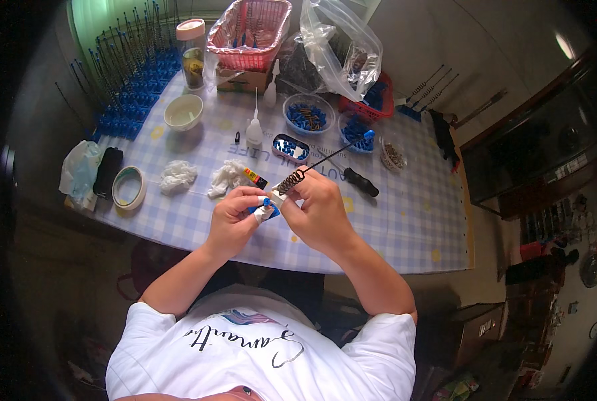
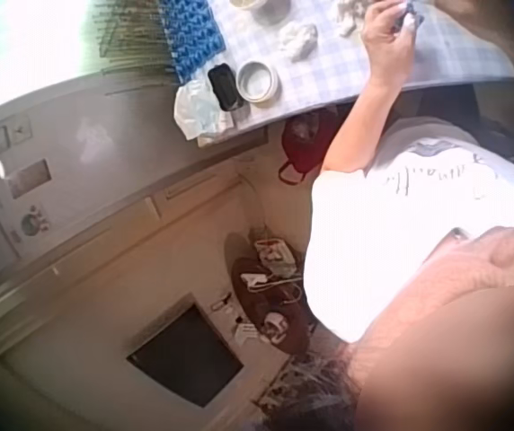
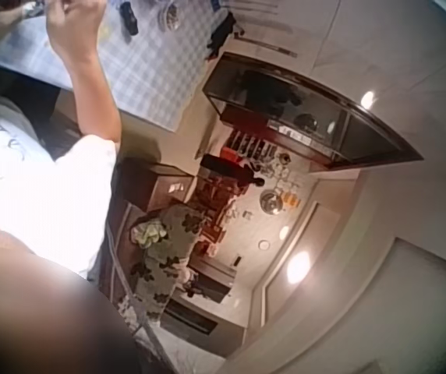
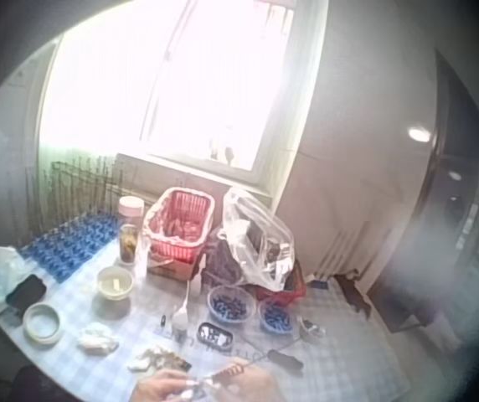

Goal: The recorder is assembling small fishing lure components, specifically attaching springs and beads to wire rods.

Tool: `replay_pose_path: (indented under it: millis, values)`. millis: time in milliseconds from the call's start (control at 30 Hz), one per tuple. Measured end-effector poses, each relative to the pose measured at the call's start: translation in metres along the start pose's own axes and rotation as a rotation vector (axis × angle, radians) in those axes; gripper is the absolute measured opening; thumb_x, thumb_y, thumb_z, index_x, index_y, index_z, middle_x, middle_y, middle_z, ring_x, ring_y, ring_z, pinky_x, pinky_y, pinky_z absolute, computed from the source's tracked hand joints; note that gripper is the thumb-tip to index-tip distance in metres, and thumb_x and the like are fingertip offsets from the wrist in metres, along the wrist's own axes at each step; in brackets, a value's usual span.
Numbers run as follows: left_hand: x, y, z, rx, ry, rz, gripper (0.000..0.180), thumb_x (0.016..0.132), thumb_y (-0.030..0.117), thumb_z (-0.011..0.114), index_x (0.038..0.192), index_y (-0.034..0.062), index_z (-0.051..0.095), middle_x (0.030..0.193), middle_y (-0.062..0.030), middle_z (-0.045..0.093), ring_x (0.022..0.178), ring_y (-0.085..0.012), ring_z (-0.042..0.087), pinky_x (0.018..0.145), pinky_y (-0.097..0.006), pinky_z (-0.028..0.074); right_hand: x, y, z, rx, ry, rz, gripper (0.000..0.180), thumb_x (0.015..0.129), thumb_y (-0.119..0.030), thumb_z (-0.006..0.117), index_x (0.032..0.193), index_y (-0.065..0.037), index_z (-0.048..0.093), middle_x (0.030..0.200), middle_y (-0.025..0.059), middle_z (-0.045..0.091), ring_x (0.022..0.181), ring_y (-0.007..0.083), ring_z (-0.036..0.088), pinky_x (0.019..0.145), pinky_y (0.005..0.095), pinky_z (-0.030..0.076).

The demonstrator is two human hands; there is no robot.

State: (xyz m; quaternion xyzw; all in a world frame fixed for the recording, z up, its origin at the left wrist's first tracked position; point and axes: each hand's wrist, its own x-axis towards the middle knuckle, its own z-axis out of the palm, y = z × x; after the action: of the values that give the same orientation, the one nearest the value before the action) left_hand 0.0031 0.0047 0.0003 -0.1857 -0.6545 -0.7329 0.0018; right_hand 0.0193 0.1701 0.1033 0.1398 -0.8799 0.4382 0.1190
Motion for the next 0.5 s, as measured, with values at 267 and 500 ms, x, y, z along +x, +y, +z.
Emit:
replay_pose_path:
  millis: [267, 500]
  values:
    - [0.0001, -0.0039, 0.0017, -0.036, 0.005, 0.043, 0.019, 0.080, 0.008, 0.074, 0.098, 0.0038, 0.072, 0.102, -0.0089, 0.066, 0.082, -0.0144, 0.061, 0.067, -0.026, 0.048, -0.0019, -0.0014, -0.0013, 0.012, -0.020, -0.005, 0.005, 0.075, -0.002, 0.069, 0.080, -0.001, 0.068, 0.075, 0.0046, 0.062, 0.067, 0.0124, 0.055, 0.062, 0.0262, 0.044]
    - [0.0001, -0.0037, 0.0010, -0.002, 0.003, 0.029, 0.019, 0.080, 0.007, 0.073, 0.098, 0.0038, 0.072, 0.102, -0.0096, 0.066, 0.083, -0.0149, 0.062, 0.067, -0.026, 0.049, 0.0009, 0.0047, 0.0018, -0.004, 0.021, -0.070, 0.005, 0.073, 0.000, 0.064, 0.078, 0.001, 0.066, 0.073, 0.0097, 0.059, 0.061, 0.0175, 0.057, 0.049, 0.0281, 0.045]
